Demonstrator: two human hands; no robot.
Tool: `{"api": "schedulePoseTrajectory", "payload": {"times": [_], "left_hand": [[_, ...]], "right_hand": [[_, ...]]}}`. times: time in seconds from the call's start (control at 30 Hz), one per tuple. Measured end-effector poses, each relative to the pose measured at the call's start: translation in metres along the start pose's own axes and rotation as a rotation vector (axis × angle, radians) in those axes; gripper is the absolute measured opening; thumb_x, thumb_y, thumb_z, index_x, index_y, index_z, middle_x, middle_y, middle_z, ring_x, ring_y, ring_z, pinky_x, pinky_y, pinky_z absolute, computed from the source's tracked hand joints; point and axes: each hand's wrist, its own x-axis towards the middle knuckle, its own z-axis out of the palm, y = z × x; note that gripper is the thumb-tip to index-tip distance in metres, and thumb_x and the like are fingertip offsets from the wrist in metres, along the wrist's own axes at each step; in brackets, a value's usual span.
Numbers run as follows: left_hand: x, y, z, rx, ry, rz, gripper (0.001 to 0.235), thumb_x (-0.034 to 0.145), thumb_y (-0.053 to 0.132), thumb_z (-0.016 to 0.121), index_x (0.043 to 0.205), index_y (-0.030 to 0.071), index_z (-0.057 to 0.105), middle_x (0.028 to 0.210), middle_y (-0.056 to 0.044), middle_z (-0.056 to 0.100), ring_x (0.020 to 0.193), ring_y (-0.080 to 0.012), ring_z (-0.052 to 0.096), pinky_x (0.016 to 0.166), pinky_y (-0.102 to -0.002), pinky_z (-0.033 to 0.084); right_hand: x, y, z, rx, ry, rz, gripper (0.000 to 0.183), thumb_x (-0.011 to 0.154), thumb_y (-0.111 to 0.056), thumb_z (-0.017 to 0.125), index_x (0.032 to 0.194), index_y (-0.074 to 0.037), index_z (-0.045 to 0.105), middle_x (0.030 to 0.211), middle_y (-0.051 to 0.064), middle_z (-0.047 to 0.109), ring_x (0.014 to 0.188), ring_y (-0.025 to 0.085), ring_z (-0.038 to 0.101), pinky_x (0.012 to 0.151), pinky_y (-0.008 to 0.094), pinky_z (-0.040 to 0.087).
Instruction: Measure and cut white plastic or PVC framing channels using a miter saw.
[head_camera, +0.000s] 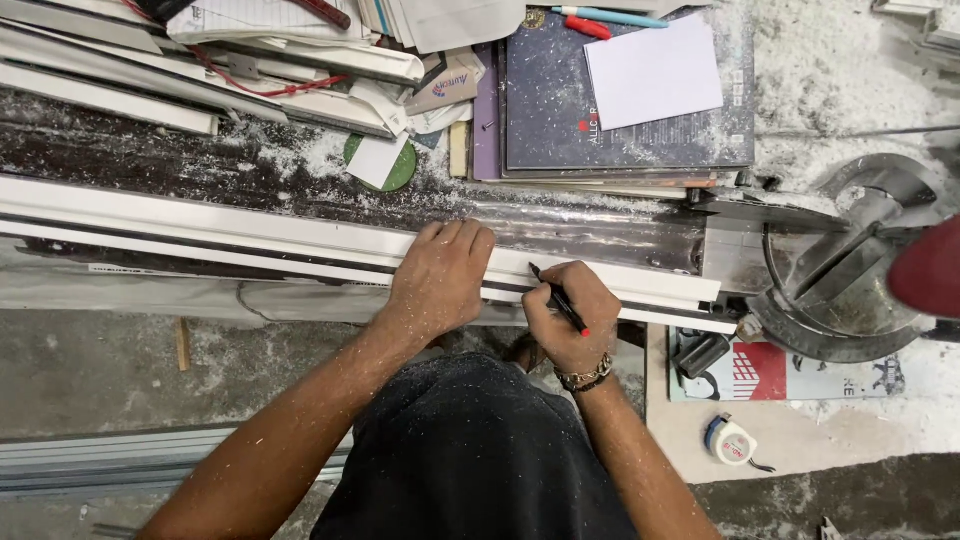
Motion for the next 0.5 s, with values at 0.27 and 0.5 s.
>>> {"api": "schedulePoseTrajectory", "payload": {"times": [0.27,0.5], "left_hand": [[-0.0045,-0.0008,0.0039,-0.007,0.042,0.000,0.038,0.075,0.000,0.068,0.112,-0.001,0.058,0.100,-0.015,0.062,0.097,-0.0280,0.063,0.090,-0.044,0.049],[-0.0027,0.0002,0.0026,-0.025,0.081,0.018,0.042,0.067,0.001,0.067,0.108,-0.004,0.059,0.098,-0.018,0.062,0.094,-0.0291,0.063,0.086,-0.046,0.049]], "right_hand": [[-0.0018,0.0002,0.0022,0.019,0.052,-0.027,0.003,0.082,0.000,0.066,0.086,0.000,0.066,0.074,0.009,0.067,0.062,0.014,0.064,0.056,0.028,0.051],[-0.0004,-0.0005,0.0014,-0.017,-0.002,-0.035,0.004,0.081,0.001,0.067,0.084,0.000,0.066,0.074,0.010,0.067,0.062,0.014,0.065,0.056,0.028,0.051]]}}
